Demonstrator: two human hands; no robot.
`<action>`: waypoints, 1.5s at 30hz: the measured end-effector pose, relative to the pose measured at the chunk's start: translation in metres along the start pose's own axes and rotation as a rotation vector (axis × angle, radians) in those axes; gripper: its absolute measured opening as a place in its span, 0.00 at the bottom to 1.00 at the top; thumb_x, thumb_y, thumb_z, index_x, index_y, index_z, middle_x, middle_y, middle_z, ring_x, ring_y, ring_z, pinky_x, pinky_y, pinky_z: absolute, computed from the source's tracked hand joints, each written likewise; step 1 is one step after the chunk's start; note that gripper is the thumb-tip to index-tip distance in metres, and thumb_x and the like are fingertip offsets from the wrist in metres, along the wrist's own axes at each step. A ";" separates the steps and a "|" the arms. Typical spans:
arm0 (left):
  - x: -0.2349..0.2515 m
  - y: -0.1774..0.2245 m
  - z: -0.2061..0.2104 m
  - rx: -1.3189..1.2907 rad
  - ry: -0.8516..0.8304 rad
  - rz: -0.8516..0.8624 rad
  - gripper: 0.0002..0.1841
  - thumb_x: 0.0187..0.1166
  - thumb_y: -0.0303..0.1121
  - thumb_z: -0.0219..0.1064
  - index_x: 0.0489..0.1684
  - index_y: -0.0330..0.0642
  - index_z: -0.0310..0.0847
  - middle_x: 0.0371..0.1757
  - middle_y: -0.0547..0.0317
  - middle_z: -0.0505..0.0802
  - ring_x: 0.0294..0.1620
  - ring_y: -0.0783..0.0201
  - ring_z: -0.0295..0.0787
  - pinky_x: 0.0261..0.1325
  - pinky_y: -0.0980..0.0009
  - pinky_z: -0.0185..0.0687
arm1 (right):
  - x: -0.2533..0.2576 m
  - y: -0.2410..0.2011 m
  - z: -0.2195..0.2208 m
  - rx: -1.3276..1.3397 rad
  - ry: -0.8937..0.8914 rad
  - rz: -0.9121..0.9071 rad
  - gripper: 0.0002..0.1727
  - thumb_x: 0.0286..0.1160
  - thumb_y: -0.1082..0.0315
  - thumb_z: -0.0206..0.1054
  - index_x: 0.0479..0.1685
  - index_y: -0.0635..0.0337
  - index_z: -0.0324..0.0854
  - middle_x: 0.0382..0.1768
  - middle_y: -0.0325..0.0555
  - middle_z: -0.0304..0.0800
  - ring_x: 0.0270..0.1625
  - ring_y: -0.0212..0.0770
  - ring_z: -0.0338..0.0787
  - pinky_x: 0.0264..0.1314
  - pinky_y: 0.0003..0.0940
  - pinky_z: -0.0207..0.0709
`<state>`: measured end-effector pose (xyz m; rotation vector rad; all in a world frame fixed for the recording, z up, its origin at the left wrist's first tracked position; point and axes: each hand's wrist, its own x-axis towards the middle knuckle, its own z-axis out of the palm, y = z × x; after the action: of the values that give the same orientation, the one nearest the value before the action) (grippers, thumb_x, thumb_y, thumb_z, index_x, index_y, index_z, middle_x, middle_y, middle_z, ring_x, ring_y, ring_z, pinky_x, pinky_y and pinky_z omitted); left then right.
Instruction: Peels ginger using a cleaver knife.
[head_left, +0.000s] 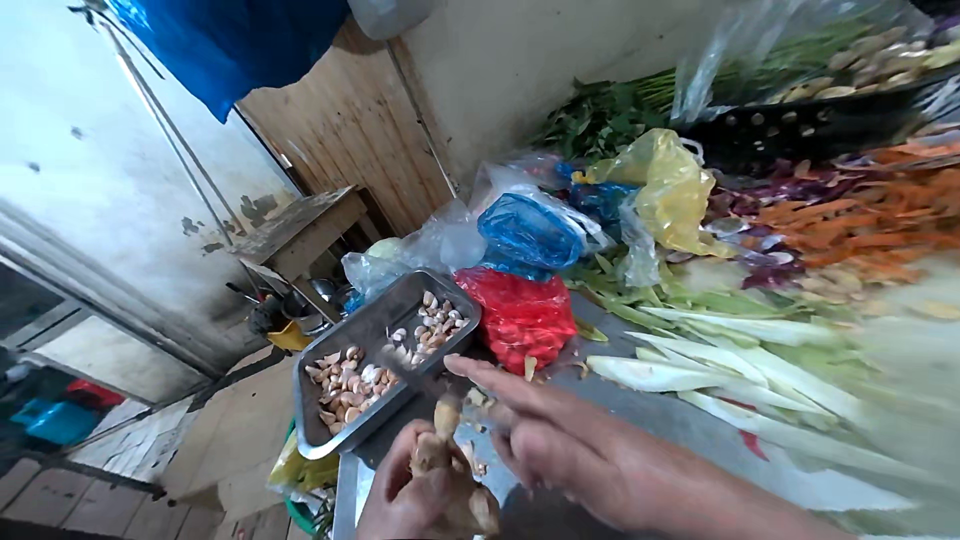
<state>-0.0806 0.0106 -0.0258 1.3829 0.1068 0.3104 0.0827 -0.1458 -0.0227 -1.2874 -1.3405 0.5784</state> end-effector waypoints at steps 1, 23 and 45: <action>0.000 -0.004 -0.001 -0.039 0.007 0.013 0.13 0.71 0.48 0.76 0.50 0.61 0.89 0.42 0.68 0.96 0.32 0.77 0.91 0.30 0.80 0.86 | -0.001 0.000 0.001 -0.109 -0.004 -0.031 0.55 0.78 0.24 0.46 0.92 0.61 0.56 0.30 0.46 0.85 0.28 0.41 0.84 0.32 0.43 0.82; -0.002 -0.018 0.038 0.122 0.263 0.063 0.13 0.65 0.44 0.82 0.42 0.55 0.87 0.32 0.76 0.94 0.28 0.80 0.89 0.31 0.79 0.87 | 0.000 0.003 0.011 -0.390 0.058 0.026 0.56 0.68 0.18 0.51 0.85 0.56 0.64 0.48 0.57 0.91 0.49 0.58 0.93 0.46 0.62 0.84; -0.007 -0.015 0.022 -0.210 0.264 -0.086 0.13 0.81 0.31 0.55 0.36 0.53 0.89 0.33 0.62 0.97 0.31 0.67 0.95 0.33 0.69 0.91 | 0.000 0.017 0.011 -0.716 0.176 -0.142 0.48 0.80 0.24 0.40 0.86 0.49 0.71 0.47 0.58 0.93 0.47 0.59 0.94 0.45 0.61 0.86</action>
<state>-0.0796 -0.0152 -0.0374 1.1216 0.3415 0.4193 0.0784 -0.1370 -0.0408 -1.7391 -1.5318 -0.1432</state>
